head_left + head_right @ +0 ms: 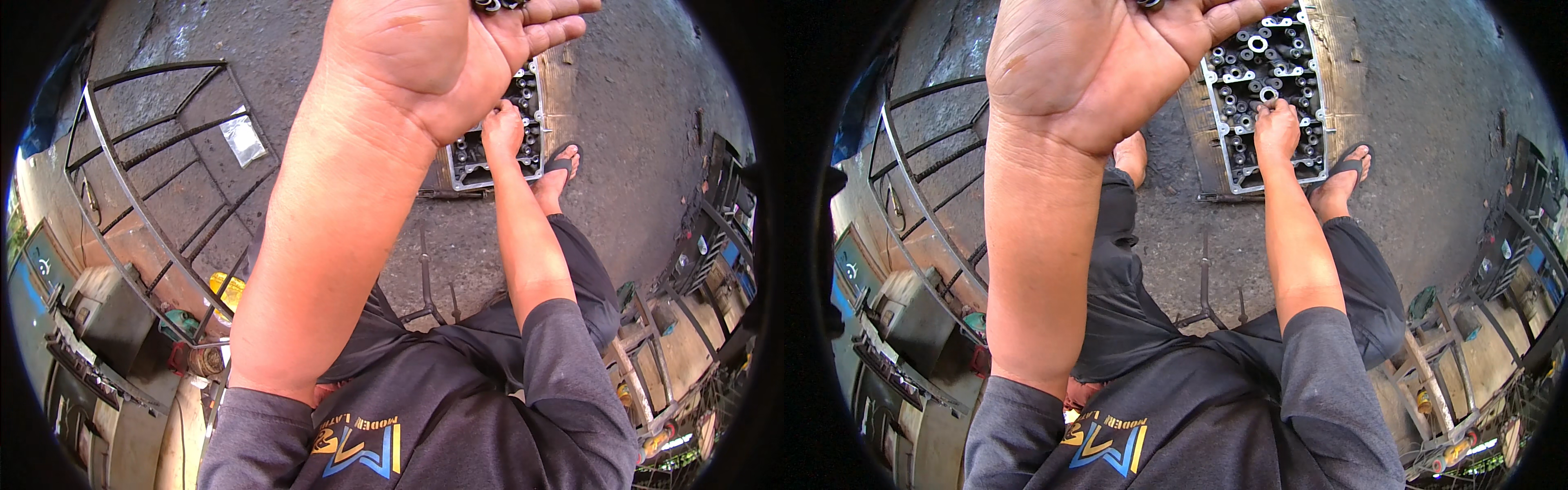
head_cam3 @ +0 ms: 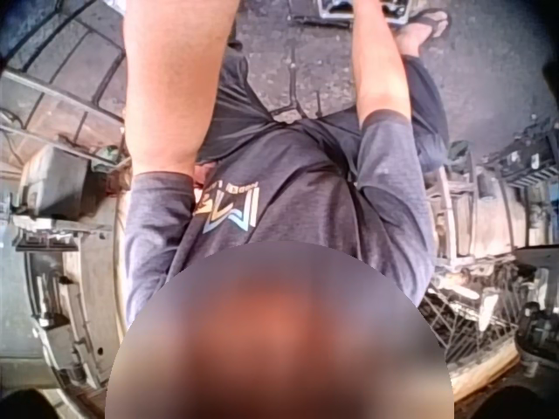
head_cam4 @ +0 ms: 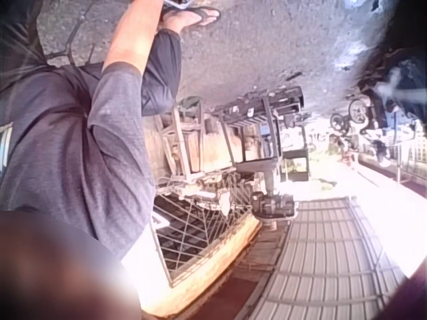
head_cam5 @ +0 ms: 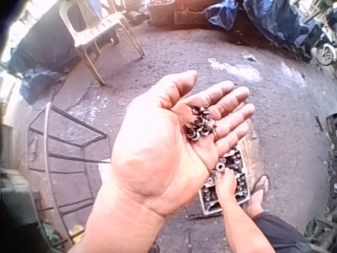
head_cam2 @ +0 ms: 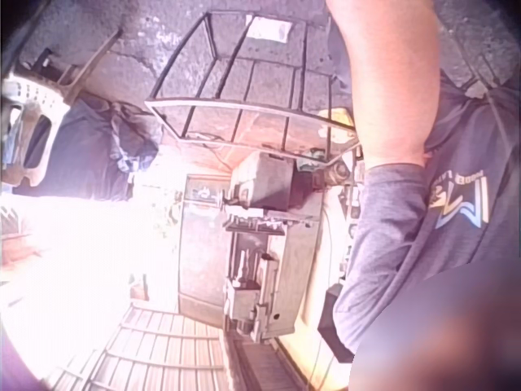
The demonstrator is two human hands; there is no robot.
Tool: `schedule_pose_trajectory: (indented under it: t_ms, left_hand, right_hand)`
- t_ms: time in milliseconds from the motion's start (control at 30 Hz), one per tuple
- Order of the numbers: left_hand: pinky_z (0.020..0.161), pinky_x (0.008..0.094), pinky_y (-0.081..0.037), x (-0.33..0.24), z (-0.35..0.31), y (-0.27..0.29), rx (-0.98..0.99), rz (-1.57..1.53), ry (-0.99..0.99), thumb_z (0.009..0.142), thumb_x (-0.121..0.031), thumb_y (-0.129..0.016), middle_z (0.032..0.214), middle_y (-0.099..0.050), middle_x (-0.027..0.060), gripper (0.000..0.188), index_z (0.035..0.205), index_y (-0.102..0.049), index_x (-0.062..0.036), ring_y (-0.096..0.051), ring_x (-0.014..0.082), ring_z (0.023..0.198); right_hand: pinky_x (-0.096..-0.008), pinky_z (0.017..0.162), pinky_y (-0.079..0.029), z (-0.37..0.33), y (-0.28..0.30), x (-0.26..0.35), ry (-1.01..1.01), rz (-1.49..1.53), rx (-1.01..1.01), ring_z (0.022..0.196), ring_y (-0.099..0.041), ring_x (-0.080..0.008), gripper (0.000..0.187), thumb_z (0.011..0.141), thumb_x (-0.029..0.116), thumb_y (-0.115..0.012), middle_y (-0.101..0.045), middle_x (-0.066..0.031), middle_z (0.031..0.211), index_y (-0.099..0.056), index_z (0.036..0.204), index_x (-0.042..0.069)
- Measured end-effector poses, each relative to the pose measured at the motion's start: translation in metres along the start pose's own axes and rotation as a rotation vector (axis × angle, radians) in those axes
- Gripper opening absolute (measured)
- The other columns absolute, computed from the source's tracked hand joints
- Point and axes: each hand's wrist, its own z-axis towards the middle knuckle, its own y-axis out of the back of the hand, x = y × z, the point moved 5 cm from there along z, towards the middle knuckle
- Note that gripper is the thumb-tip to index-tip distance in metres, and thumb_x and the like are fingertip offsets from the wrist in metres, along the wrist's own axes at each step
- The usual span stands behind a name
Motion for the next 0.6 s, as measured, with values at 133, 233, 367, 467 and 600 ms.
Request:
schedule_pose_trajectory:
  t_ms: [133, 233, 367, 467, 600]
  left_hand:
    - [0.117, 0.0589, -0.044, 0.003, 0.001, -0.004, 0.106, 0.036, -0.069, 0.109, -0.015, -0.041, 0.145, -0.042, 0.0348, 0.038, 0.139, -0.034, 0.0071, -0.048, 0.0497, 0.137]
    - [0.115, 0.0535, -0.047, 0.012, 0.011, 0.004, -0.03, -0.081, 0.165, 0.109, -0.025, -0.042, 0.14, -0.051, 0.0321, 0.047, 0.138, -0.04, 0.0132, -0.053, 0.0451, 0.135]
    - [0.1, 0.0462, -0.058, 0.028, 0.014, -0.001, -0.173, 0.205, 0.195, 0.109, -0.04, -0.041, 0.124, -0.067, 0.0259, 0.06, 0.133, -0.053, 0.0128, -0.07, 0.0348, 0.111]
    - [0.111, 0.0469, -0.049, 0.044, 0.01, -0.011, -0.17, 0.205, 0.328, 0.109, -0.048, -0.034, 0.145, -0.053, 0.0303, 0.072, 0.147, -0.042, 0.0128, -0.058, 0.0408, 0.13]
    - [0.108, 0.0435, -0.053, 0.065, 0.007, -0.012, -0.172, 0.153, 0.425, 0.11, -0.054, -0.032, 0.14, -0.06, 0.026, 0.076, 0.146, -0.044, 0.0117, -0.063, 0.0357, 0.127]
  right_hand:
    - [-0.0454, 0.085, -0.054, 0.012, 0.041, 0.01, 0.008, 0.089, 0.008, 0.093, -0.07, -0.0367, 0.021, 0.089, 0.024, -0.074, -0.073, -0.0176, 0.1, -0.078, 0.1, 0.007]
    - [-0.0397, 0.083, -0.055, 0.027, 0.118, 0.047, 0.135, 0.168, 0.01, 0.088, -0.072, -0.0323, 0.022, 0.089, 0.023, -0.074, -0.074, -0.0181, 0.097, -0.078, 0.103, 0.007]
    - [-0.0294, 0.079, -0.054, 0.015, 0.238, 0.114, 0.24, 0.516, -0.036, 0.084, -0.068, -0.0139, 0.018, 0.096, 0.014, -0.071, -0.075, -0.0074, 0.092, -0.075, 0.106, -0.001]
    - [-0.0242, 0.08, -0.052, -0.018, 0.288, 0.144, 0.282, 0.809, -0.115, 0.089, -0.065, -0.0099, 0.011, 0.098, 0.003, -0.068, -0.072, -0.0029, 0.097, -0.074, 0.106, -0.003]
    - [-0.0261, 0.082, -0.052, -0.037, 0.305, 0.165, 0.497, 0.795, -0.121, 0.092, -0.065, -0.0112, 0.012, 0.094, -0.006, -0.069, -0.069, -0.0043, 0.102, -0.073, 0.104, -0.001]
